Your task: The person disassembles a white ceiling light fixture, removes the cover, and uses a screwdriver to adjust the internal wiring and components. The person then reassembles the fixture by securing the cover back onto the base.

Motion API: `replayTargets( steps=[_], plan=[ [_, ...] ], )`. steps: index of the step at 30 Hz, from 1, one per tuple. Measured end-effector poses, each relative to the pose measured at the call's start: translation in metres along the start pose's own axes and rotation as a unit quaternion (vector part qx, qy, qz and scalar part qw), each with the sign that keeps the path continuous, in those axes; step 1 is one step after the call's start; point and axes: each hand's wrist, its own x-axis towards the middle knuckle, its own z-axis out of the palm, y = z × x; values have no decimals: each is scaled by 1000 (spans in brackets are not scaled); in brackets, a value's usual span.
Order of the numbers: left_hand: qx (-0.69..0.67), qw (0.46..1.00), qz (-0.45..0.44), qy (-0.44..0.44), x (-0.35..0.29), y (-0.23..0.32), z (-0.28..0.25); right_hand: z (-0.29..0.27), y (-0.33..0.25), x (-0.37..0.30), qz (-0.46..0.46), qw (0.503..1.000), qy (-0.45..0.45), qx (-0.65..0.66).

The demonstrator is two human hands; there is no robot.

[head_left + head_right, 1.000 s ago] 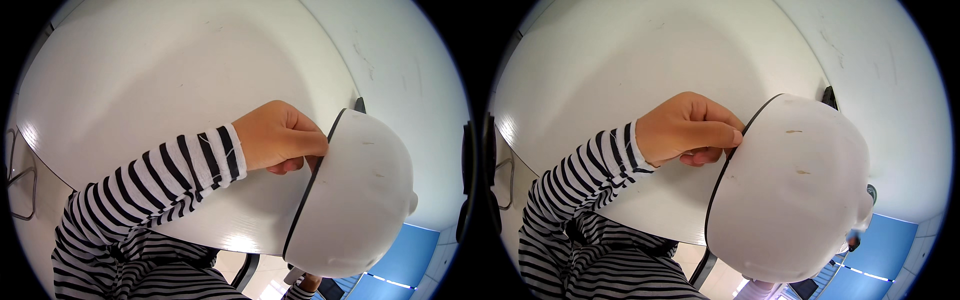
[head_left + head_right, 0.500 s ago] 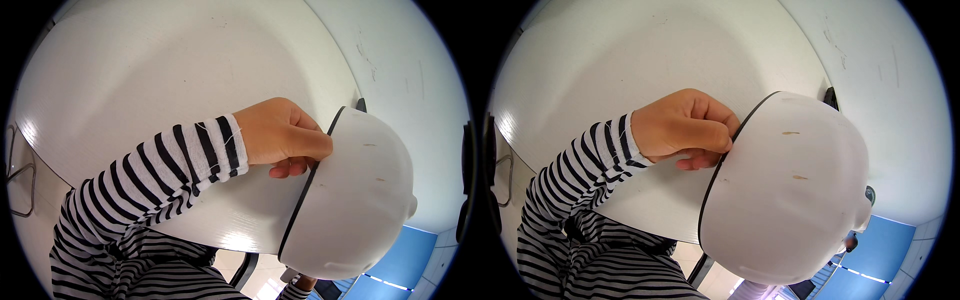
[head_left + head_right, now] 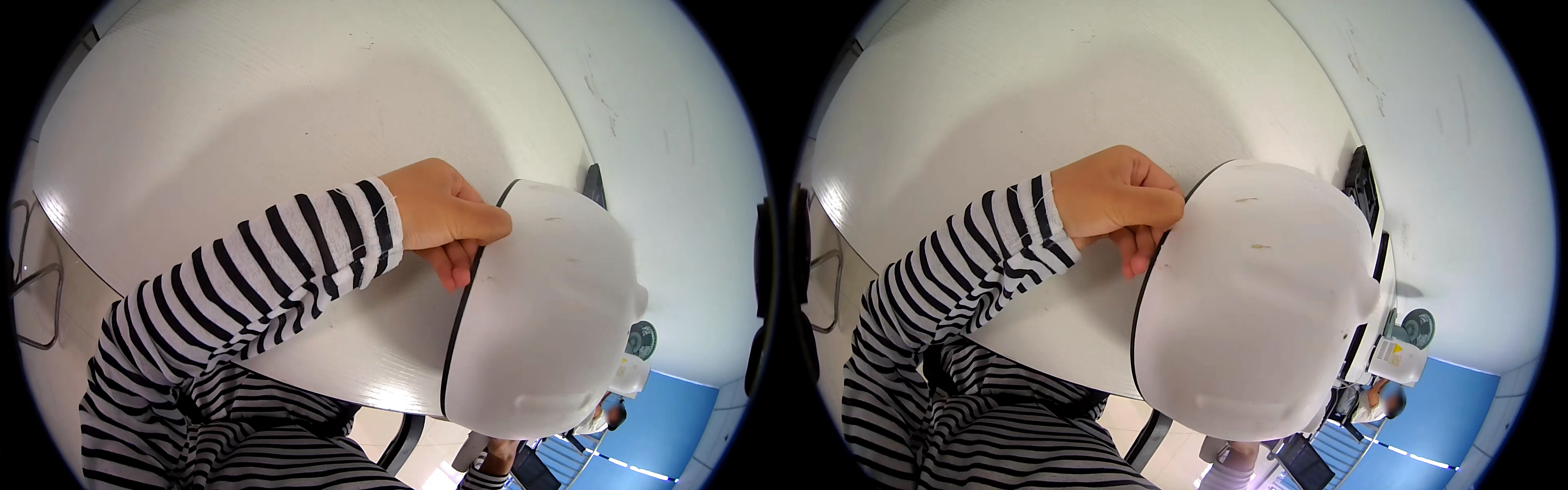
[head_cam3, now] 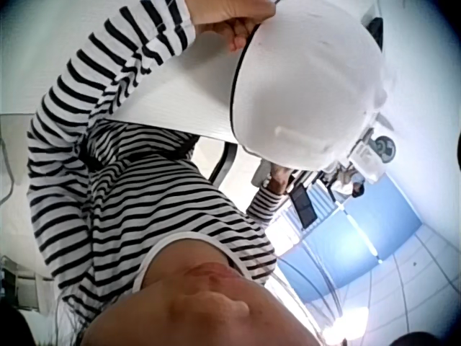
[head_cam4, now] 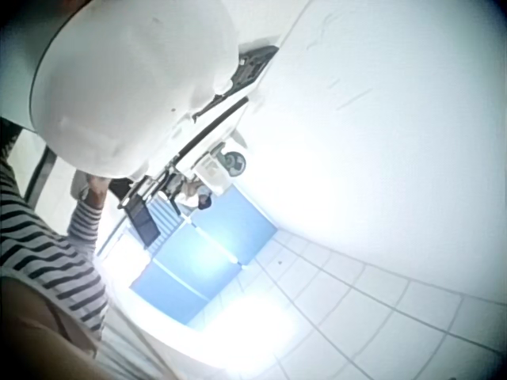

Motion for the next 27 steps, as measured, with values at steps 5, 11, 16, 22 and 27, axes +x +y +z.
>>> replayTargets(
  steps=[5,11,16,22,27],
  plan=[
    [-2,1000,-3,1,2,-2,-1,0,0,-3,-21,1000,-4,-10],
    [5,1000,-15,1,3,-2,-4,3,1,-4,-39,999,-6,-22],
    [9,1000,-20,2,4,-2,-5,3,0,-5,-56,998,-3,-41],
    [21,999,-24,0,4,-4,-8,3,-4,-6,-36,999,-30,13],
    [20,1000,-20,3,6,-5,-7,-9,6,3,-33,996,-74,36]
  ],
)
